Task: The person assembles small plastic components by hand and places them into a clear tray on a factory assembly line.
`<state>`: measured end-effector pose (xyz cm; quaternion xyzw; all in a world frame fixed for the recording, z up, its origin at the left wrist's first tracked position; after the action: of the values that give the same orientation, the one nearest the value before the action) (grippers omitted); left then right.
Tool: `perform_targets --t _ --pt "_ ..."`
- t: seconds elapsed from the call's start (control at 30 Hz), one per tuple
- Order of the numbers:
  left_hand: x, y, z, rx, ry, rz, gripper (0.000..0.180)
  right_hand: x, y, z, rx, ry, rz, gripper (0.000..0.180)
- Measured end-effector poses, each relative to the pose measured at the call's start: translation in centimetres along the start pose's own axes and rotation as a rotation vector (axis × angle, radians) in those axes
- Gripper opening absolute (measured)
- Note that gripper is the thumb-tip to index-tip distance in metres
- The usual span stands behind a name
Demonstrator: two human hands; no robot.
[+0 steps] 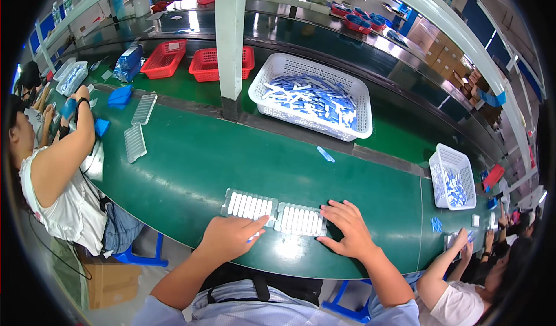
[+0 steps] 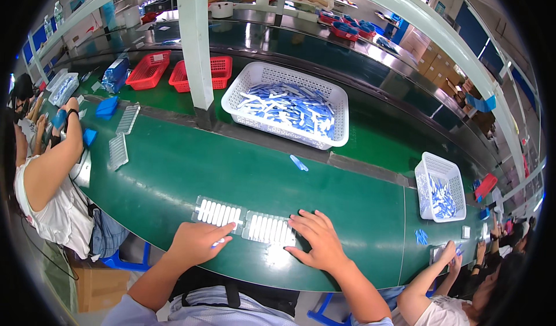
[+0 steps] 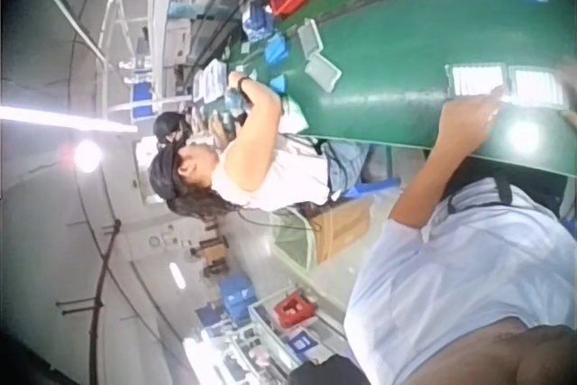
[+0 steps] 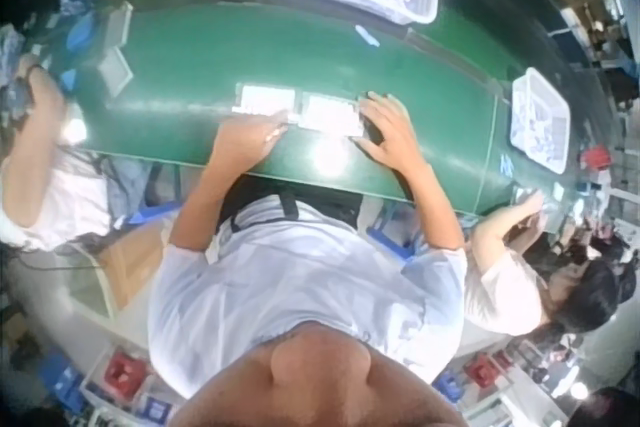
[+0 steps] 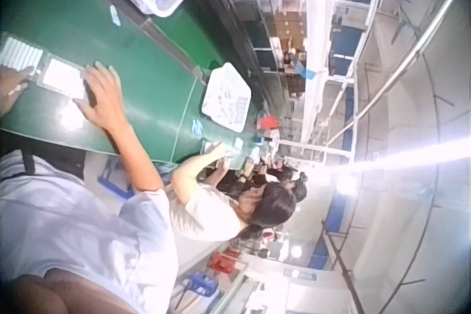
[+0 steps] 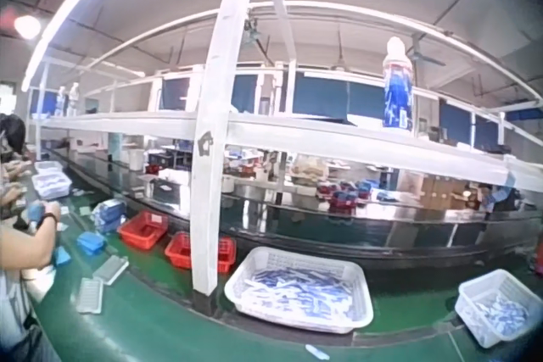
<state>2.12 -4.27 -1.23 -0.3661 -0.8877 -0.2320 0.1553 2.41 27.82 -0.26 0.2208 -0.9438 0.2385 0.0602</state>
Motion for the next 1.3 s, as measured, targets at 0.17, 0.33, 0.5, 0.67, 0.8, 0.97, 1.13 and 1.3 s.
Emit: perform_targets --t 0.17,0.33,0.5,0.67,0.8,0.97,1.13,1.3 --pt "0.4 -0.5 0.8 0.022 -0.116 0.001 0.038 1.2 -0.5 0.3 0.036 0.016 0.015 0.060" --pt "-1.0 -1.5 0.5 -0.044 -0.137 -0.023 0.044 2.6 -0.9 1.4 0.072 0.001 -0.007 0.058" --pt "-1.7 -2.2 -0.7 -0.089 -0.132 -0.022 0.055 4.0 -2.2 1.9 0.046 0.006 -0.017 0.057" --pt "-6.0 -5.3 -3.8 -0.116 0.367 -0.133 0.034 7.6 -4.9 4.5 0.051 0.019 -0.059 0.055" --pt "-9.4 -8.6 -6.9 0.103 0.522 -0.367 0.024 12.9 -9.9 7.9 0.077 -0.041 -0.158 0.056" --pt "-10.6 -10.7 -6.3 0.167 0.565 -0.418 0.024 18.0 -15.0 12.1 0.094 -0.025 -0.241 0.060" --pt "-11.4 -10.9 -5.6 0.200 0.710 -0.379 0.017 22.6 -19.7 12.5 0.106 0.017 -0.340 0.062" --pt "-11.0 -10.8 -5.6 0.179 0.638 -0.403 0.016 31.7 -26.0 17.9 0.200 -0.076 -0.437 0.057"
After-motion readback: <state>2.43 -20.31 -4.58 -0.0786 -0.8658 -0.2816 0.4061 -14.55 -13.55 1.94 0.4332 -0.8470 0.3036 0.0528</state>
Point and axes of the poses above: each hand's wrist, its own x-axis towards the middle knuckle, its own z-axis out of the palm, y = z × x, the point moved 1 cm from there along x, towards the middle knuckle, and after that the axes turned 9 degrees about z, right-handed, at the moved point
